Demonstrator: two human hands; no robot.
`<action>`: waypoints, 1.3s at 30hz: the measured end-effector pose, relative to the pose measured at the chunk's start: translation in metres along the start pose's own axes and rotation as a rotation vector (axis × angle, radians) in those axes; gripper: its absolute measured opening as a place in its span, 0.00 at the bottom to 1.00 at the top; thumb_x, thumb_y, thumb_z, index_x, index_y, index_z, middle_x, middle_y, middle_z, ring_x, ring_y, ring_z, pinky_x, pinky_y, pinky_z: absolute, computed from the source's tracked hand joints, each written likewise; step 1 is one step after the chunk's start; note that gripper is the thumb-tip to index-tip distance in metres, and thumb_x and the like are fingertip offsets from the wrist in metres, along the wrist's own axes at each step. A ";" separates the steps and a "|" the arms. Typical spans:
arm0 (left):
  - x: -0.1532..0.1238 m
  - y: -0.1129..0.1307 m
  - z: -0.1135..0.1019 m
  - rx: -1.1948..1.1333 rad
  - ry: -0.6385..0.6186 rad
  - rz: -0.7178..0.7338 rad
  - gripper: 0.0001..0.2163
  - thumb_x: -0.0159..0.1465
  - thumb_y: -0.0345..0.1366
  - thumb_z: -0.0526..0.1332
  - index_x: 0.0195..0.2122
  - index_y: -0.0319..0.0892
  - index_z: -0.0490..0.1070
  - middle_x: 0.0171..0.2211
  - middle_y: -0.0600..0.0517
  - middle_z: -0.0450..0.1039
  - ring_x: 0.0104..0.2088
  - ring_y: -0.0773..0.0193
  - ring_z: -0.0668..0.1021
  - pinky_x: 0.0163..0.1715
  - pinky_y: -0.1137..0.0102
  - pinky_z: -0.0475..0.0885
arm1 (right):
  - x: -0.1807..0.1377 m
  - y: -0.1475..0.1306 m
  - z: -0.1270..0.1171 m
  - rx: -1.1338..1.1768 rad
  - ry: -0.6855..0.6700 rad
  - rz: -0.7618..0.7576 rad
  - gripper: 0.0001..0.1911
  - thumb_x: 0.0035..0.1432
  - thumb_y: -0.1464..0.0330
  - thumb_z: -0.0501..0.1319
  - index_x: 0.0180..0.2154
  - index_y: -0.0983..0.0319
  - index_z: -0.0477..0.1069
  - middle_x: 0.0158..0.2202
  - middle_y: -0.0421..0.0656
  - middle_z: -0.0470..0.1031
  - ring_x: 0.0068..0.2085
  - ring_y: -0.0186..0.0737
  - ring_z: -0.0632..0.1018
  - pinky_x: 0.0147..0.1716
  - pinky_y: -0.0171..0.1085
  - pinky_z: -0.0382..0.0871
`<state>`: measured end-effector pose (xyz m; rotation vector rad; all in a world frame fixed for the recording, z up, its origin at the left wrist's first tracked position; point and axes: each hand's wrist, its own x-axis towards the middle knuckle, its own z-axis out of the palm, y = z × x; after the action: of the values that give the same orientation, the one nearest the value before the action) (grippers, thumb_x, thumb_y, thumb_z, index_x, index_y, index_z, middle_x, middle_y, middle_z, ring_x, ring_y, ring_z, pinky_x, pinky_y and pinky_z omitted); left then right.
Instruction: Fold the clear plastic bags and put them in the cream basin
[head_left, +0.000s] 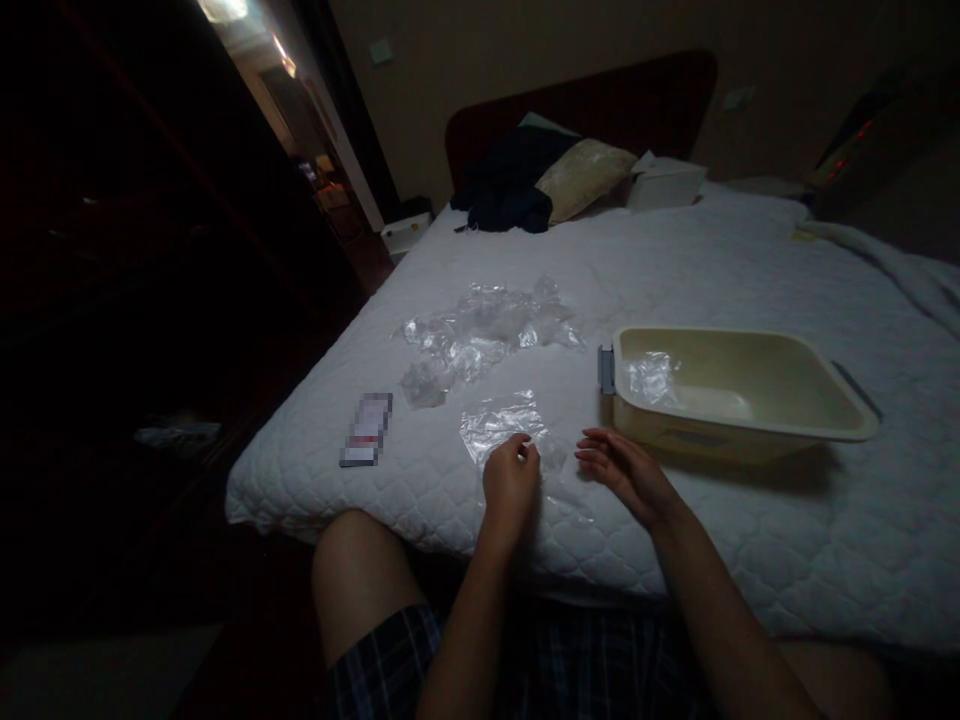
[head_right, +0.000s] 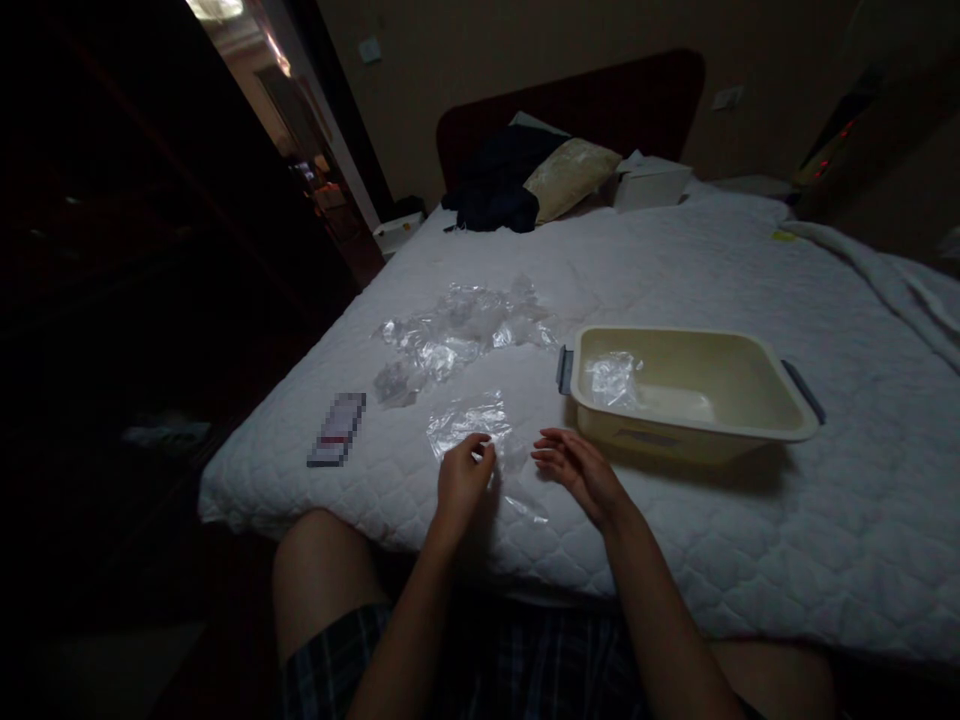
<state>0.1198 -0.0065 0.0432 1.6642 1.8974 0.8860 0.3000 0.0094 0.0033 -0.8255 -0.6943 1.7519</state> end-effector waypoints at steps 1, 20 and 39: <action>0.001 -0.002 -0.001 0.013 0.009 0.001 0.13 0.59 0.37 0.52 0.42 0.41 0.70 0.34 0.49 0.74 0.32 0.64 0.75 0.32 0.72 0.66 | 0.001 0.000 0.004 -0.023 -0.043 0.036 0.11 0.55 0.64 0.56 0.39 0.61 0.71 0.37 0.46 0.76 0.37 0.39 0.77 0.38 0.39 0.70; 0.004 -0.028 0.001 0.517 0.090 0.070 0.10 0.62 0.32 0.48 0.42 0.40 0.65 0.36 0.47 0.70 0.35 0.62 0.73 0.32 0.70 0.62 | 0.011 0.015 0.008 -0.065 0.033 0.171 0.09 0.54 0.67 0.58 0.36 0.65 0.72 0.38 0.52 0.76 0.40 0.44 0.77 0.36 0.37 0.73; 0.008 -0.027 -0.006 0.229 0.060 0.405 0.09 0.61 0.31 0.49 0.31 0.40 0.68 0.31 0.50 0.68 0.36 0.65 0.69 0.38 0.71 0.63 | 0.007 0.015 0.001 0.000 0.005 0.135 0.11 0.52 0.65 0.59 0.39 0.60 0.71 0.41 0.47 0.75 0.41 0.42 0.76 0.37 0.39 0.71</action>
<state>0.0958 -0.0013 0.0285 2.2368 1.7837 0.8999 0.2887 0.0117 -0.0093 -0.8945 -0.6477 1.8699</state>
